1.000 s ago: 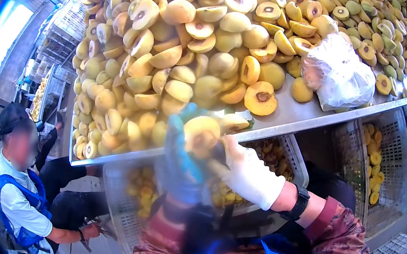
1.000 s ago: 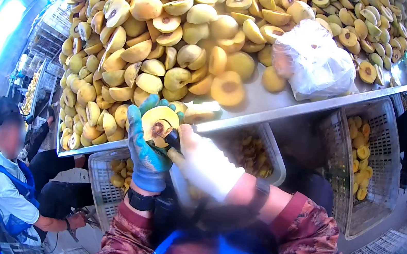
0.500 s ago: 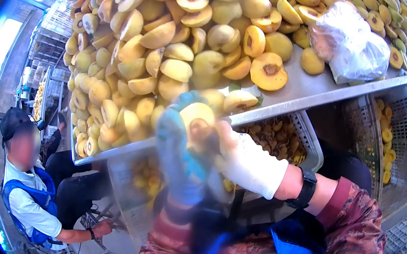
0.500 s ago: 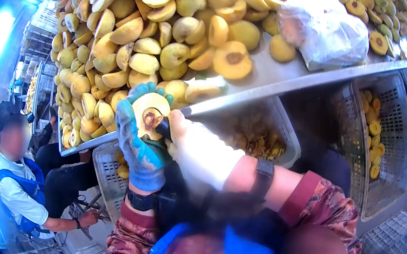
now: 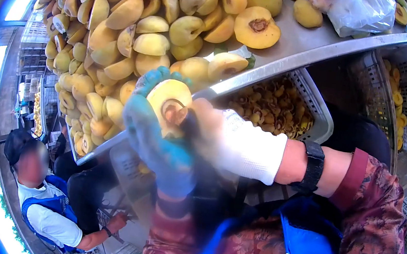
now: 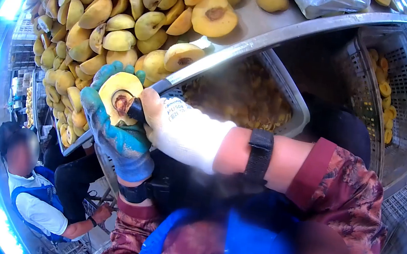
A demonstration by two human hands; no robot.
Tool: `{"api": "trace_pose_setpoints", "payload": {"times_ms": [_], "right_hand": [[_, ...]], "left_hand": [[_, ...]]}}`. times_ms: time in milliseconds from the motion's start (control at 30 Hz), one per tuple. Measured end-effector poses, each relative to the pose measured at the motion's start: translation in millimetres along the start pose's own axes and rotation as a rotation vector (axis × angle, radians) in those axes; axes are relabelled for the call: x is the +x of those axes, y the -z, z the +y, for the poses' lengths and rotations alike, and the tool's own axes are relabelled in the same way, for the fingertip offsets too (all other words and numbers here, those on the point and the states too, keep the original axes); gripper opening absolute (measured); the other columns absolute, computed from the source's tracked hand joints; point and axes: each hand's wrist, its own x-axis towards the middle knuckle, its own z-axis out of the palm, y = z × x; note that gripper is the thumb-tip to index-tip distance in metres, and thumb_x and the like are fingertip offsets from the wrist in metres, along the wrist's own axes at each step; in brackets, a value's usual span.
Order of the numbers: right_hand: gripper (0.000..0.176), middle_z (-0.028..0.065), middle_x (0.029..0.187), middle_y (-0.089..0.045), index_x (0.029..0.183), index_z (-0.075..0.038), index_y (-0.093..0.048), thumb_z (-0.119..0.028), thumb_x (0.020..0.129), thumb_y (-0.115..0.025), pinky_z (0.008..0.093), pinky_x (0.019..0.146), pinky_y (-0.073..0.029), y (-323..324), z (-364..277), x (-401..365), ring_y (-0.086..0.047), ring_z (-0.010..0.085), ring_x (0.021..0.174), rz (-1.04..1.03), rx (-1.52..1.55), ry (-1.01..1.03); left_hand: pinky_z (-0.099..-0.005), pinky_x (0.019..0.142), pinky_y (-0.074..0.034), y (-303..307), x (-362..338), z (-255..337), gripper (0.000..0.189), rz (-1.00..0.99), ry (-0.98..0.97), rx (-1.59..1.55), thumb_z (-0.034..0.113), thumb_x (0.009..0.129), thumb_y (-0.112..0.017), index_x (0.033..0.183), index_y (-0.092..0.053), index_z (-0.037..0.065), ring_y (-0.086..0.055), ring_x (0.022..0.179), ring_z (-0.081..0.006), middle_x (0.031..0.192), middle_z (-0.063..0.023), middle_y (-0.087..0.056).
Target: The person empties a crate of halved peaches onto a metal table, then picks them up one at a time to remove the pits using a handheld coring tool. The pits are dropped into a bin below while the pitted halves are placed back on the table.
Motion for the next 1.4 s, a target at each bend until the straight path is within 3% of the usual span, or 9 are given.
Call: {"api": "trace_pose_setpoints", "payload": {"times_ms": [167, 567, 700, 833, 933, 1067, 1200, 1267, 1400], "right_hand": [[0.035, 0.0243, 0.086, -0.064, 0.114, 0.002, -0.049, -0.03, 0.1, -0.046, 0.0473, 0.076, -0.05, 12, -10, -2, -0.063, 0.0436, 0.085, -0.082, -0.098, 0.002], [0.049, 0.0224, 0.098, -0.059, 0.114, -0.001, -0.05, -0.024, 0.079, -0.077, 0.0431, 0.076, -0.05, 43, -45, -2, -0.062, 0.0393, 0.092, 0.074, -0.273, 0.406], [0.053, 0.0204, 0.101, -0.059, 0.116, -0.002, -0.05, -0.023, 0.078, -0.08, 0.042, 0.078, -0.051, 58, -46, 5, -0.063, 0.0373, 0.093, 0.131, -0.378, 0.348], [0.052, 0.0194, 0.103, -0.062, 0.118, -0.002, -0.051, -0.017, 0.077, -0.081, 0.0382, 0.082, -0.051, 63, -50, 5, -0.064, 0.0314, 0.095, 0.17, -0.365, 0.333], [0.048, 0.0241, 0.096, -0.063, 0.115, -0.002, -0.053, -0.02, 0.078, -0.077, 0.0456, 0.078, -0.05, 69, -55, 6, -0.062, 0.0432, 0.094, 0.187, -0.266, 0.267], [0.039, 0.0238, 0.092, -0.063, 0.112, -0.002, -0.054, -0.012, 0.079, -0.072, 0.0462, 0.075, -0.05, 70, -48, 7, -0.061, 0.0444, 0.088, 0.25, -0.221, 0.31], [0.036, 0.0233, 0.092, -0.063, 0.114, -0.003, -0.053, -0.009, 0.081, -0.068, 0.045, 0.076, -0.05, 67, -48, 5, -0.062, 0.0435, 0.089, 0.31, -0.316, 0.3], [0.036, 0.0229, 0.094, -0.064, 0.114, -0.003, -0.053, -0.01, 0.083, -0.068, 0.0437, 0.076, -0.05, 64, -44, 6, -0.063, 0.042, 0.09, 0.324, -0.179, 0.3], [0.036, 0.0221, 0.099, -0.064, 0.115, -0.004, -0.052, -0.011, 0.085, -0.069, 0.0416, 0.079, -0.05, 63, -60, 0, -0.065, 0.0392, 0.093, 0.3, -0.166, 0.165]], "left_hand": [[-0.0418, 0.095, -0.051, 8, 4, -3, 0.055, -0.014, 0.041, 0.002, 0.04, 0.105, -0.038, 0.126, -0.05, -0.009, -0.06, 0.107, -0.0308, 0.122, -0.019, -0.057], [-0.0352, 0.1, -0.046, -3, 8, 13, 0.059, -0.042, 0.262, -0.16, 0.045, 0.105, -0.036, 0.141, -0.039, -0.001, -0.056, 0.113, -0.0223, 0.127, -0.0151, -0.056], [-0.0354, 0.101, -0.046, 11, 7, -8, 0.048, -0.25, -0.166, 0.414, 0.024, 0.103, -0.045, 0.143, -0.039, -0.002, -0.055, 0.116, -0.0218, 0.134, -0.013, -0.053], [-0.0356, 0.102, -0.046, 6, 7, 2, 0.047, -0.079, 0.31, -0.418, 0.017, 0.1, -0.049, 0.143, -0.04, 0.0, -0.056, 0.117, -0.0228, 0.135, -0.0141, -0.053], [-0.0351, 0.099, -0.048, 5, 9, 9, 0.048, -0.084, 0.336, -0.462, 0.017, 0.099, -0.051, 0.142, -0.041, 0.001, -0.058, 0.114, -0.0227, 0.131, -0.0147, -0.054], [-0.0344, 0.093, -0.053, 12, 6, 15, 0.051, -0.227, 0.316, -0.478, 0.012, 0.093, -0.056, 0.141, -0.042, 0.001, -0.06, 0.109, -0.0244, 0.125, -0.0153, -0.057], [-0.0382, 0.093, -0.054, 24, 5, -4, 0.039, -0.032, 0.455, -0.408, 0.022, 0.094, -0.062, 0.129, -0.052, 0.007, -0.062, 0.11, -0.0246, 0.122, -0.0109, -0.06], [-0.04, 0.093, -0.053, 35, 2, -24, 0.028, -0.165, -0.232, 0.551, 0.02, 0.096, -0.059, 0.121, -0.054, 0.008, -0.063, 0.107, -0.0256, 0.116, -0.0111, -0.063], [-0.0415, 0.099, -0.049, 20, 2, -22, 0.035, -0.087, -0.019, 0.005, 0.021, 0.096, -0.057, 0.126, -0.052, 0.004, -0.061, 0.111, -0.0277, 0.121, -0.0165, -0.061]]}}
